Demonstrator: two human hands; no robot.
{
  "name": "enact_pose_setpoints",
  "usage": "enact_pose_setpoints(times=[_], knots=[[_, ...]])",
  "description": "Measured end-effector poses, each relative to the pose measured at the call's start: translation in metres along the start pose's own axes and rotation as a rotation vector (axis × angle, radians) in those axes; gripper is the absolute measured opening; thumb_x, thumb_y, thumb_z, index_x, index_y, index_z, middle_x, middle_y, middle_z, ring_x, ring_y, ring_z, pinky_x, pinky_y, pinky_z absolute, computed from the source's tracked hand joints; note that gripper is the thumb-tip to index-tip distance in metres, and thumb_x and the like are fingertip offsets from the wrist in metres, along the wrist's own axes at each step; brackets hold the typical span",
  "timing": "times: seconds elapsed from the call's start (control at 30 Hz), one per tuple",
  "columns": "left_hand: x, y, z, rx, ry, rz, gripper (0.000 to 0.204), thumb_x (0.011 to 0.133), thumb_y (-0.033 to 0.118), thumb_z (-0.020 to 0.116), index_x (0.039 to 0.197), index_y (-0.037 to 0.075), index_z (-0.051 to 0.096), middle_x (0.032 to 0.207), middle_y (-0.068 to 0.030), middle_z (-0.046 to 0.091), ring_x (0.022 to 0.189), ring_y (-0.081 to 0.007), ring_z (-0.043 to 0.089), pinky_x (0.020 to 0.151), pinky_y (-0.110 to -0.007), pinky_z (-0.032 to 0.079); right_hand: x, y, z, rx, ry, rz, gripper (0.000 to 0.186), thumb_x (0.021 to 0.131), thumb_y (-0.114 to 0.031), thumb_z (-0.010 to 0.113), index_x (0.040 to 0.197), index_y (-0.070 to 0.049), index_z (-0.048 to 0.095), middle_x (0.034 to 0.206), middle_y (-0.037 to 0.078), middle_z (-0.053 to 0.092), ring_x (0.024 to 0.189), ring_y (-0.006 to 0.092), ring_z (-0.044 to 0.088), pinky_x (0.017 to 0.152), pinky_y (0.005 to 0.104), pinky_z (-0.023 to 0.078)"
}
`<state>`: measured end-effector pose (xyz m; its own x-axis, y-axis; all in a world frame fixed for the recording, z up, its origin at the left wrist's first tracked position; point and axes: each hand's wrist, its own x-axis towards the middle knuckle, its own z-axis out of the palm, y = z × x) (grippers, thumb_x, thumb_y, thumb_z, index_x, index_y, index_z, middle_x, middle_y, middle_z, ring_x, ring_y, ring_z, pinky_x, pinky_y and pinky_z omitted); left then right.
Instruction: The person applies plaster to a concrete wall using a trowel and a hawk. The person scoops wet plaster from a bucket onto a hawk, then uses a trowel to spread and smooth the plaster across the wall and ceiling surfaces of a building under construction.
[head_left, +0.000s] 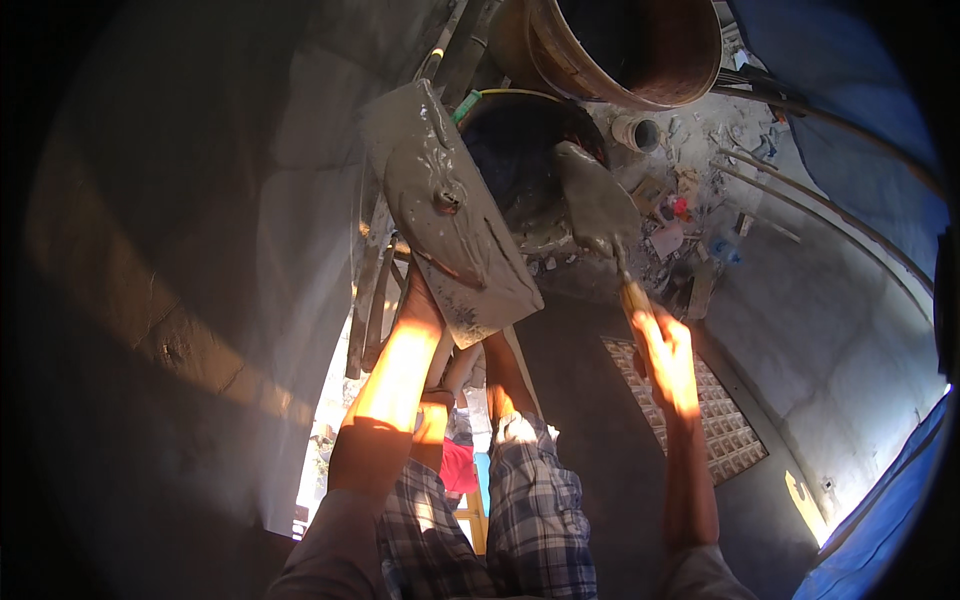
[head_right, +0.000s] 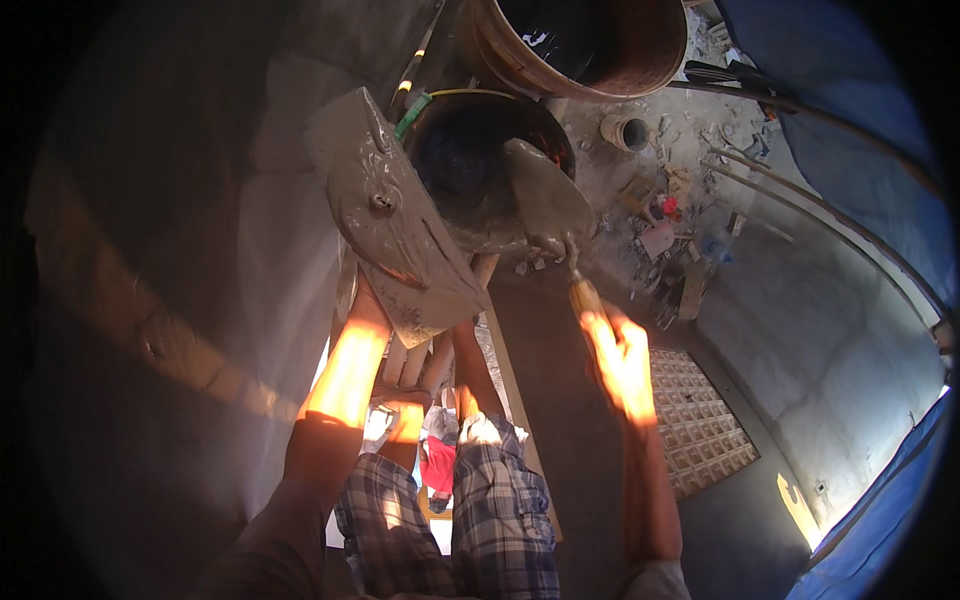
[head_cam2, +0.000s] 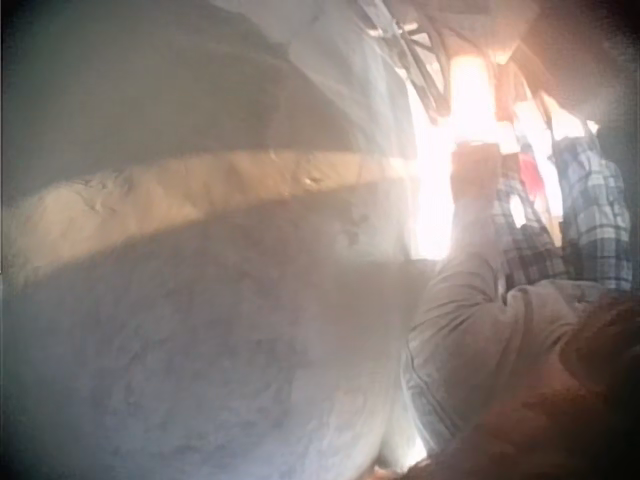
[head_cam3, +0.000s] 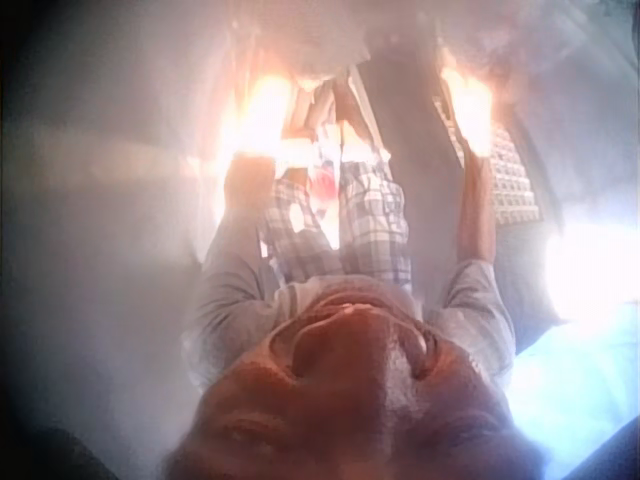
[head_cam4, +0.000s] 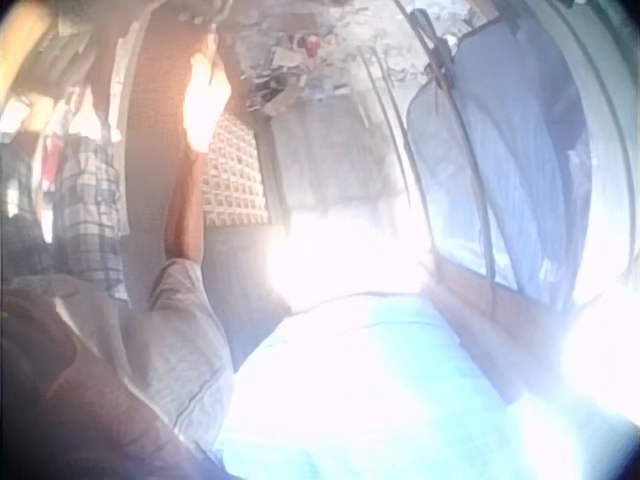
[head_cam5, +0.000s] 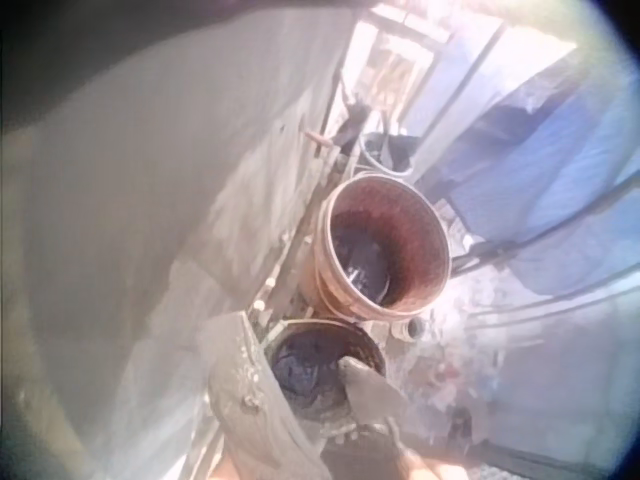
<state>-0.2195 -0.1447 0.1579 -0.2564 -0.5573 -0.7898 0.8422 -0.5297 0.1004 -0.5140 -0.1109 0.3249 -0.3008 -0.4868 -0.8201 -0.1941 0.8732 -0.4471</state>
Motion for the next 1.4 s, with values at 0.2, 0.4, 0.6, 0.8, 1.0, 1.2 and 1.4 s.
enact_pose_setpoints(times=[0.2, 0.4, 0.6, 0.8, 1.0, 1.2, 1.4], knots=[[-0.043, 0.011, -0.006, 0.036, 0.024, -0.018, 0.051, 0.102, 0.050, 0.051, 0.128, 0.007, 0.061, 0.120, -0.0102, 0.067, 0.106, -0.0231, 0.066, 0.094, -0.040, 0.055, 0.162, 0.018, 0.029, -0.716, 0.089, -0.086, 0.055, 0.093, -0.046, 0.066, 0.121, 0.002, 0.063, 0.071, 0.019, 0.068, 0.061, 0.0310, 0.070, 0.057, 0.0434, 0.053], [-0.117, 0.039, 0.012, 0.025, 0.041, 0.027, 0.051, 0.102, 0.050, 0.051, 0.128, 0.007, 0.061, 0.119, -0.0104, 0.068, 0.105, -0.0236, 0.067, 0.094, -0.040, 0.055, 0.206, -0.005, 0.051, -1.163, 0.152, -0.248, 0.075, 0.091, -0.061, 0.060, 0.133, 0.000, 0.049, 0.099, 0.032, 0.070, 0.098, 0.0487, 0.069, 0.083, 0.0580, 0.053], [-0.269, 0.086, 0.034, -0.098, 0.041, 0.187, 0.051, 0.102, 0.050, 0.052, 0.127, 0.007, 0.062, 0.118, -0.0106, 0.069, 0.104, -0.0240, 0.068, 0.094, -0.041, 0.055, 0.117, 0.020, 0.014, -1.179, 0.193, -0.366, 0.076, 0.097, -0.049, 0.058, 0.155, -0.007, 0.032, 0.146, 0.035, 0.043, 0.121, 0.0492, 0.057, 0.097, 0.0522, 0.051], [-0.427, 0.133, 0.084, -0.285, -0.145, 0.472, 0.050, 0.102, 0.050, 0.052, 0.127, 0.007, 0.062, 0.117, -0.0108, 0.069, 0.103, -0.0245, 0.068, 0.094, -0.041, 0.056, 0.020, 0.107, -0.068, -1.263, 0.463, -1.305, 0.056, 0.100, -0.024, 0.062, 0.148, -0.004, 0.042, 0.125, 0.024, 0.061, 0.105, 0.0337, 0.062, 0.084, 0.0446, 0.054], [-0.624, 0.122, 0.003, -0.766, -0.314, 0.804, 0.048, 0.101, 0.049, 0.052, 0.122, 0.007, 0.065, 0.112, -0.0114, 0.071, 0.099, -0.0269, 0.071, 0.091, -0.047, 0.058, -0.132, 0.004, 0.075, -0.881, -0.113, -0.463, 0.055, 0.099, -0.025, 0.063, 0.146, -0.003, 0.045, 0.121, 0.024, 0.063, 0.100, 0.0346, 0.064, 0.083, 0.0438, 0.054], [-0.767, 0.121, -0.045, -0.996, 0.167, 1.168, 0.061, 0.098, 0.063, 0.049, 0.124, 0.010, 0.065, 0.111, -0.0101, 0.071, 0.101, -0.0296, 0.070, 0.089, -0.050, 0.057, -0.208, -0.103, 0.153, -0.729, -0.344, -0.536, 0.055, 0.099, -0.026, 0.064, 0.145, -0.002, 0.047, 0.118, 0.024, 0.065, 0.095, 0.0355, 0.065, 0.082, 0.0430, 0.055], [-0.896, 0.208, -0.098, -1.027, 0.313, 1.527, 0.073, 0.097, 0.076, 0.035, 0.134, 0.014, 0.047, 0.119, -0.0104, 0.060, 0.104, -0.0276, 0.062, 0.096, -0.050, 0.051, -0.332, -0.167, 0.234, -0.714, -0.645, -0.871, 0.054, 0.098, -0.027, 0.066, 0.143, -0.001, 0.050, 0.114, 0.023, 0.067, 0.090, 0.0364, 0.066, 0.081, 0.0422, 0.055]])
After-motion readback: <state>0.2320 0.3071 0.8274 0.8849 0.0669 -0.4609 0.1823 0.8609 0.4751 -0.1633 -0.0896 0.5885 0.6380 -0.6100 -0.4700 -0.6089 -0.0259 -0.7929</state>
